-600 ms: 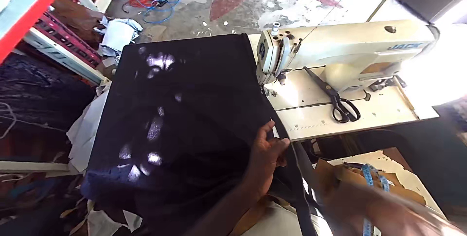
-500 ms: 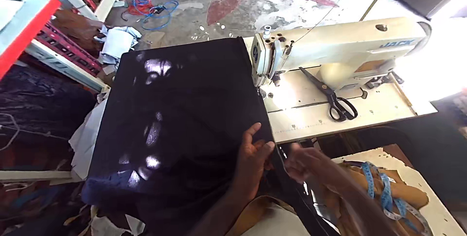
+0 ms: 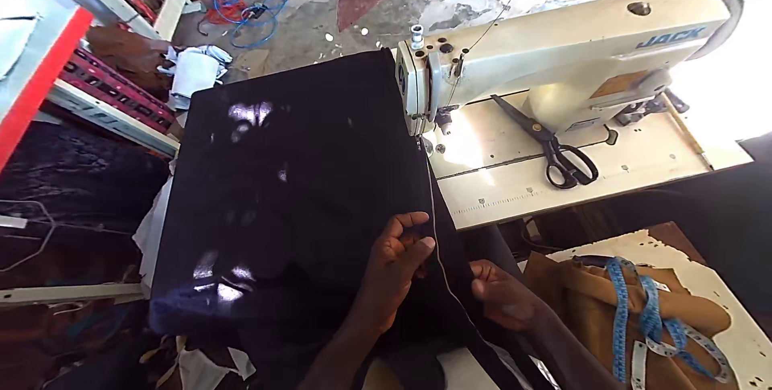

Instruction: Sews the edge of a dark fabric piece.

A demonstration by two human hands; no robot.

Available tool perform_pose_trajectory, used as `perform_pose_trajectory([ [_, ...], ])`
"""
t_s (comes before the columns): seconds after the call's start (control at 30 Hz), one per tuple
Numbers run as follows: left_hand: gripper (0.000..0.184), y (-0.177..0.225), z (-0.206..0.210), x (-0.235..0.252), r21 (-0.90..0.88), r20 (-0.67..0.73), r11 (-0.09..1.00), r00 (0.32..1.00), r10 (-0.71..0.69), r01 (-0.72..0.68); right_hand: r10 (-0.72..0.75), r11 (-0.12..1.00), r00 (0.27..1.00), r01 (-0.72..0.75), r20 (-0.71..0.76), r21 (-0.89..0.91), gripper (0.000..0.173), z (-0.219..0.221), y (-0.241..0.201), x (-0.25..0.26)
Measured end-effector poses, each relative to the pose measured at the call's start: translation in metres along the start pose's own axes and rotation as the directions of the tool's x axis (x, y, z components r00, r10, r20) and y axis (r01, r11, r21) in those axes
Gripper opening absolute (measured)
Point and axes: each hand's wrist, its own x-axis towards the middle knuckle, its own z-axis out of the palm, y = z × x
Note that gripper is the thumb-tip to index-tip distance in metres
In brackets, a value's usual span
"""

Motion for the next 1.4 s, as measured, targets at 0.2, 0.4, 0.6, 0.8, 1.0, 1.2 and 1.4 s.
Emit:
perform_pose_trajectory([
  [0.2,0.045,-0.056,0.009,0.011,0.063,0.041,0.985,0.985,-0.165,0.162,0.337,0.853,0.865,-0.448,-0.373,-0.268,0.018,-0.007,0.004,-0.014],
  [0.4,0.042,-0.065,0.013,0.016,0.107,0.053,0.977,0.98,-0.192,0.185,-0.196,0.58,0.749,-0.432,-0.634,-0.69,0.028,-0.01,-0.007,-0.002],
  [0.6,0.024,-0.052,0.011,0.015,0.162,0.135,0.973,0.973,-0.186,0.164,-0.039,0.881,0.835,-0.23,-0.548,-0.414,0.042,-0.013,-0.013,0.031],
  [0.8,0.055,-0.018,-0.142,0.031,0.922,-0.191,0.387,0.894,0.406,0.021,-0.071,0.874,0.797,-0.24,-0.6,-0.422,0.025,-0.014,0.007,0.029],
  [1.0,0.086,-0.044,-0.27,0.032,0.898,-0.439,0.149,0.821,0.365,0.414,-0.043,0.813,0.768,-0.345,-0.638,-0.47,0.024,-0.008,-0.003,0.033],
  [1.2,0.085,-0.043,-0.272,0.032,0.9,-0.435,0.175,0.833,0.34,0.399,-0.049,0.795,0.775,-0.351,-0.629,-0.495,0.025,-0.007,-0.001,0.032],
  [1.4,0.088,-0.047,-0.291,0.037,0.909,-0.416,0.138,0.841,0.345,0.393,-0.047,0.807,0.769,-0.347,-0.637,-0.478,0.024,-0.005,-0.003,0.032],
])
